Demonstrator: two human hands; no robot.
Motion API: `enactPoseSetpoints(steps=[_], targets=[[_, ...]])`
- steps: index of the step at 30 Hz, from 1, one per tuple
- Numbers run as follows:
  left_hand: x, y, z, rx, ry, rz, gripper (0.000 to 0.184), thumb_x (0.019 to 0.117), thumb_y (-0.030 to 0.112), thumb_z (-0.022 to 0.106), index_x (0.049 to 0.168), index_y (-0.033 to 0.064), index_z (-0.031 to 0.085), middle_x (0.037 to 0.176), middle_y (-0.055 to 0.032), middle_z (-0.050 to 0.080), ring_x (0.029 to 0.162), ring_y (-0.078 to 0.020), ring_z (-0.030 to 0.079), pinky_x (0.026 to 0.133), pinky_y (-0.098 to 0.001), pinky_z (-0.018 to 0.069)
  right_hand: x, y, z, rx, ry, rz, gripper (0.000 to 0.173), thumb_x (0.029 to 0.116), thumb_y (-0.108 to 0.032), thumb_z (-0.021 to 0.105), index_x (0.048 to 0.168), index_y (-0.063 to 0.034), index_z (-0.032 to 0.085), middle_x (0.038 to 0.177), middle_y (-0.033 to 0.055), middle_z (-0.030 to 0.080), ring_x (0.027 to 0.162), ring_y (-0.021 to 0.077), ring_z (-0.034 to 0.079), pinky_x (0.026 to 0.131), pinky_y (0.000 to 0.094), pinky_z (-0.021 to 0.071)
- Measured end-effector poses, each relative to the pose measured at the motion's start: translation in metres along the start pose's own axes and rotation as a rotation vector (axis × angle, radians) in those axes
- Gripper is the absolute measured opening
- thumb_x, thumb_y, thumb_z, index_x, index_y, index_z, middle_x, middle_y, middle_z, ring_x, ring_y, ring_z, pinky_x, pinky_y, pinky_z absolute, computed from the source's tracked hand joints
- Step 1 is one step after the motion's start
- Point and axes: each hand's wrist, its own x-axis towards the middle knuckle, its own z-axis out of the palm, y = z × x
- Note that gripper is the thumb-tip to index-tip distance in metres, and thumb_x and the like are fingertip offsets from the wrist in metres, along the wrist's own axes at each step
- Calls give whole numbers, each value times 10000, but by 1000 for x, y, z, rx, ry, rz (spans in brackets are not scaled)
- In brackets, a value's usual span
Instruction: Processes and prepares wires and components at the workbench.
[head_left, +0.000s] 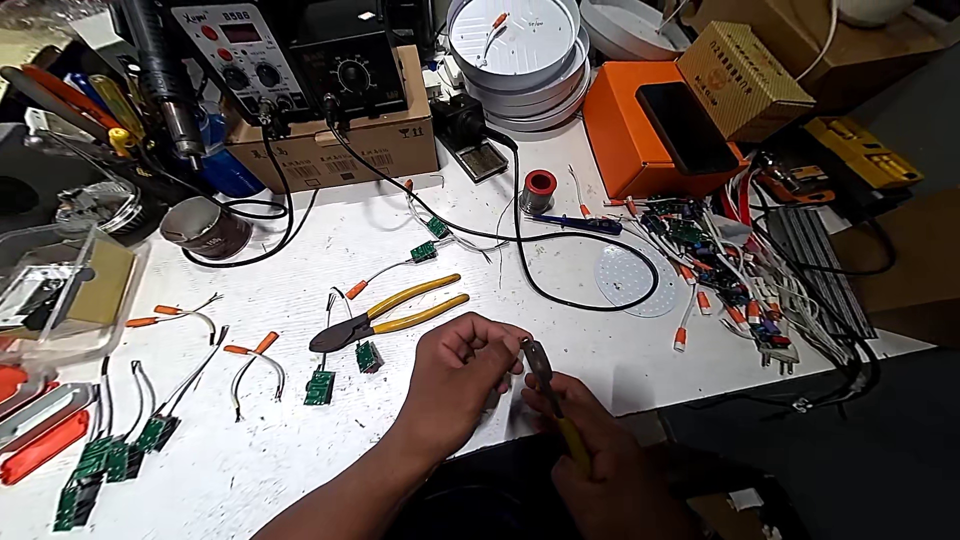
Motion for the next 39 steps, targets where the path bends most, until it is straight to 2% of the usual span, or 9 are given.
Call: enactPoseSetpoints(steps=[3, 7, 15, 19, 27, 33, 39], targets=[[0, 0, 2, 65, 22, 42, 99, 977, 55, 622, 937, -13, 682, 970, -136, 762, 704, -108, 699, 576, -213, 554, 0, -2, -1, 3, -24, 5, 551, 717, 58, 554, 1252, 22, 686, 1424, 150, 560, 1226, 126, 624, 946, 253, 586], [-1, -1, 5, 114, 34, 92, 80, 957, 36, 632, 914, 2, 691, 969, -110, 760, 724, -101, 696, 598, -211, 559, 0, -3, -2, -38, -30, 2, 556, 724, 46, 557, 1262, 8, 690, 1418, 141, 569, 1219, 115, 623, 940, 242, 579], [-2, 0, 6, 146, 29, 74, 92, 953, 40, 624, 903, 13, 696, 960, -94, 761, 727, -101, 699, 619, -227, 572, -1, -3, -2, -67, -13, 1, 485, 751, 20, 555, 1204, -33, 719, 1331, 102, 622, 1104, 76, 661, 854, 216, 592], [-1, 0, 7, 149, 33, 81, 93, 954, 43, 633, 900, 14, 703, 939, -86, 760, 717, -97, 695, 618, -225, 570, -2, -2, -2, -86, -1, -3, 437, 772, 2, 553, 1165, -50, 735, 1285, 73, 642, 973, 30, 656, 766, 172, 570], [-1, 0, 9, 141, 40, 87, 96, 961, 43, 631, 910, 8, 705, 907, -86, 754, 700, -104, 695, 604, -226, 573, -3, -1, -2, -105, 31, -32, 380, 767, -5, 553, 1082, -82, 752, 1193, 37, 677, 874, 10, 648, 680, 161, 552], [-2, -2, 8, 133, 49, 92, 97, 962, 34, 624, 917, 4, 705, 891, -82, 752, 709, -116, 702, 634, -244, 592, -3, 0, 0, -115, 64, -55, 289, 800, -9, 552, 1005, -85, 741, 1152, 21, 688, 912, 8, 647, 712, 156, 549], [-1, -3, 10, 113, 58, 92, 101, 964, 32, 622, 917, -4, 703, 891, -96, 752, 718, -127, 710, 638, -249, 596, -4, 0, 4, -181, 120, -56, 256, 791, -22, 550, 956, -117, 721, 1089, -8, 686, 854, 4, 638, 662, 169, 540]])
